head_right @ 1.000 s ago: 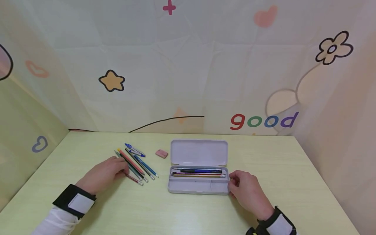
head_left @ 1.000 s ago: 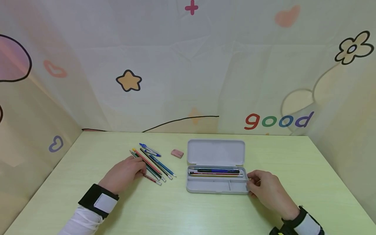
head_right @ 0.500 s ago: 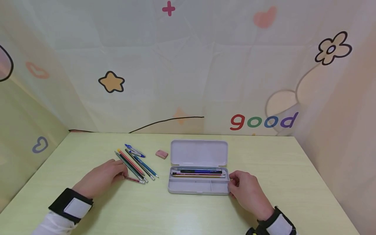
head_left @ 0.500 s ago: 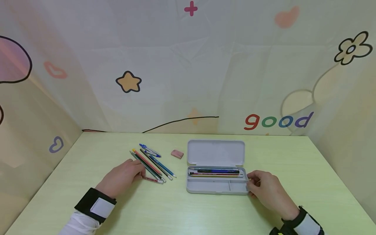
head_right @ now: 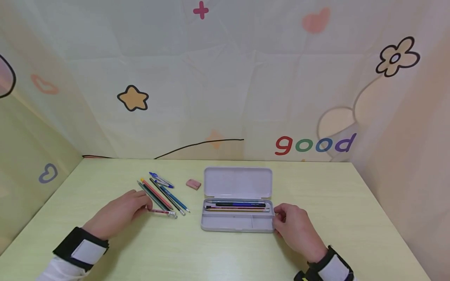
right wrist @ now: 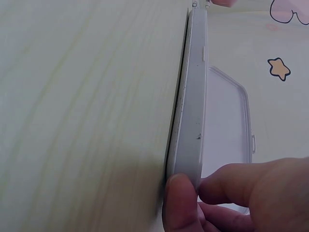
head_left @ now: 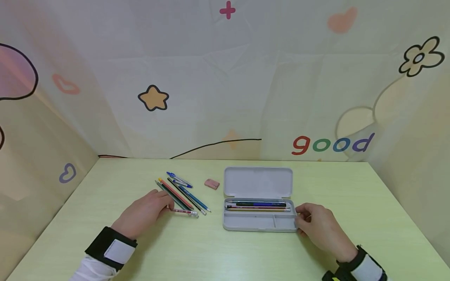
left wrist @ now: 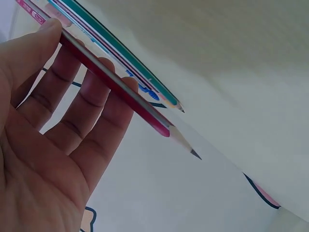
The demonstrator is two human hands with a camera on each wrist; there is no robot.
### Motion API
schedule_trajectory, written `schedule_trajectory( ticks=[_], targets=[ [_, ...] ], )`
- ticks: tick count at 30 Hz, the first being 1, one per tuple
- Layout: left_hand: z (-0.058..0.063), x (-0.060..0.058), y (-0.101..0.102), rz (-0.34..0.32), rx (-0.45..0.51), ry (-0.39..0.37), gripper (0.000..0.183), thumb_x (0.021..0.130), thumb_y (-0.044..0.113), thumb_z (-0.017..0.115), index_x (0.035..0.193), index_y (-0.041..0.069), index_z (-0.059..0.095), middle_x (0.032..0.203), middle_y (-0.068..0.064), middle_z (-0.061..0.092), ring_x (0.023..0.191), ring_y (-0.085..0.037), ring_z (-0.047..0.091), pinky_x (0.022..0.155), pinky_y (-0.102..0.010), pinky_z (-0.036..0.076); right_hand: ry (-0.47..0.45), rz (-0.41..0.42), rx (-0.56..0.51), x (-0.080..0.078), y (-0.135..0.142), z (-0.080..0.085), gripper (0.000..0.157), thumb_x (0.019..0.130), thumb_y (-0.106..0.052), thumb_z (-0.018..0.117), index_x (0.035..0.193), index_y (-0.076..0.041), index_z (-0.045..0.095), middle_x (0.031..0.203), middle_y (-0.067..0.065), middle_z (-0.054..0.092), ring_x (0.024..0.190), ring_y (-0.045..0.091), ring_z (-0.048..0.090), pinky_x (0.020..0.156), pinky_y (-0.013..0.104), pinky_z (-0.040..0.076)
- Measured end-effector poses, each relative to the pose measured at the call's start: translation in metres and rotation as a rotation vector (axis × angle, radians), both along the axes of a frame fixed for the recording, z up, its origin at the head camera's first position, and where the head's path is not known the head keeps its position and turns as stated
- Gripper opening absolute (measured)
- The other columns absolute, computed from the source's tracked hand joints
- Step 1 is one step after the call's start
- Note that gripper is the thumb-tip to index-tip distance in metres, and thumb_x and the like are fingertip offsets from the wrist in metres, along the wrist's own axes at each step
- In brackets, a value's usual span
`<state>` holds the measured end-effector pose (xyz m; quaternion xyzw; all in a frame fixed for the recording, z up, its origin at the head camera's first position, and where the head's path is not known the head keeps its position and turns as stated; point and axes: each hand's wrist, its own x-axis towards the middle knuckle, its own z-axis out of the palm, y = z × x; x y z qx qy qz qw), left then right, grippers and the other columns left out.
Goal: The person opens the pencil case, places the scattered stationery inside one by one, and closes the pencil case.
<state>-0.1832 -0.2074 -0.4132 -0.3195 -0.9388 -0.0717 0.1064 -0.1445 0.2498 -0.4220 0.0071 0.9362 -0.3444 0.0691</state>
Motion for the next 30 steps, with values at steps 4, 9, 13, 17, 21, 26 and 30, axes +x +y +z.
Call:
schedule_trajectory(
  ticks=[4, 9, 13, 17, 21, 26, 30],
  targets=[
    [0.005, 0.002, 0.004, -0.001, -0.008, 0.015, 0.016, 0.088, 0.008, 0.073, 0.091, 0.022, 0.066, 0.095, 0.01, 0.061, 0.091, -0.012, 0.055, 0.081, -0.029, 0.05, 0.0, -0.001, 0.0, 0.0, 0.0, 0.0, 0.027, 0.093, -0.007, 0.061, 0.117, 0.004, 0.064, 0.083, 0.005, 0.059, 0.069, 0.015, 0.056, 0.057, 0.027, 0.049],
    [0.01, 0.002, 0.012, -0.011, 0.001, 0.033, 0.014, 0.087, 0.01, 0.074, 0.091, 0.02, 0.065, 0.096, 0.009, 0.062, 0.092, -0.012, 0.057, 0.083, -0.03, 0.05, -0.008, -0.007, -0.001, -0.001, 0.0, 0.0, 0.027, 0.093, -0.008, 0.061, 0.118, 0.004, 0.063, 0.084, 0.005, 0.059, 0.069, 0.015, 0.056, 0.057, 0.027, 0.05],
    [0.014, 0.002, 0.019, -0.027, 0.0, 0.054, 0.011, 0.088, 0.011, 0.074, 0.093, 0.017, 0.066, 0.093, 0.008, 0.061, 0.093, -0.012, 0.058, 0.084, -0.03, 0.05, -0.001, 0.0, -0.001, -0.001, 0.0, 0.0, 0.027, 0.093, -0.008, 0.061, 0.118, 0.004, 0.063, 0.084, 0.005, 0.059, 0.069, 0.015, 0.056, 0.057, 0.027, 0.049],
    [0.019, 0.003, 0.027, -0.032, -0.007, 0.063, 0.009, 0.089, 0.012, 0.073, 0.095, 0.015, 0.066, 0.09, 0.007, 0.059, 0.09, -0.013, 0.058, 0.082, -0.03, 0.051, 0.0, 0.0, 0.0, -0.001, 0.0, 0.0, 0.027, 0.093, -0.007, 0.062, 0.118, 0.004, 0.063, 0.084, 0.004, 0.059, 0.069, 0.015, 0.056, 0.057, 0.027, 0.05],
    [0.023, 0.004, 0.034, -0.038, 0.01, 0.072, 0.011, 0.089, 0.011, 0.073, 0.096, 0.015, 0.067, 0.093, 0.007, 0.06, 0.092, -0.012, 0.058, 0.082, -0.029, 0.051, -0.003, -0.003, -0.005, -0.001, 0.0, 0.0, 0.027, 0.093, -0.008, 0.062, 0.118, 0.005, 0.063, 0.084, 0.004, 0.059, 0.069, 0.015, 0.056, 0.057, 0.027, 0.05],
    [0.026, 0.004, 0.043, -0.065, 0.015, 0.099, 0.011, 0.088, 0.008, 0.074, 0.096, 0.013, 0.068, 0.097, 0.005, 0.062, 0.097, -0.014, 0.059, 0.086, -0.027, 0.05, -0.002, -0.002, -0.009, -0.001, 0.0, -0.001, 0.028, 0.094, -0.007, 0.061, 0.118, 0.005, 0.063, 0.083, 0.004, 0.059, 0.069, 0.015, 0.056, 0.057, 0.027, 0.05],
    [0.027, 0.003, 0.051, -0.067, 0.016, 0.095, 0.013, 0.086, 0.007, 0.075, 0.095, 0.013, 0.068, 0.096, 0.004, 0.062, 0.097, -0.015, 0.058, 0.085, -0.027, 0.05, 0.003, 0.002, -0.007, -0.001, 0.001, -0.001, 0.028, 0.094, -0.007, 0.061, 0.118, 0.005, 0.063, 0.083, 0.004, 0.059, 0.069, 0.015, 0.056, 0.057, 0.027, 0.049]
  ],
)
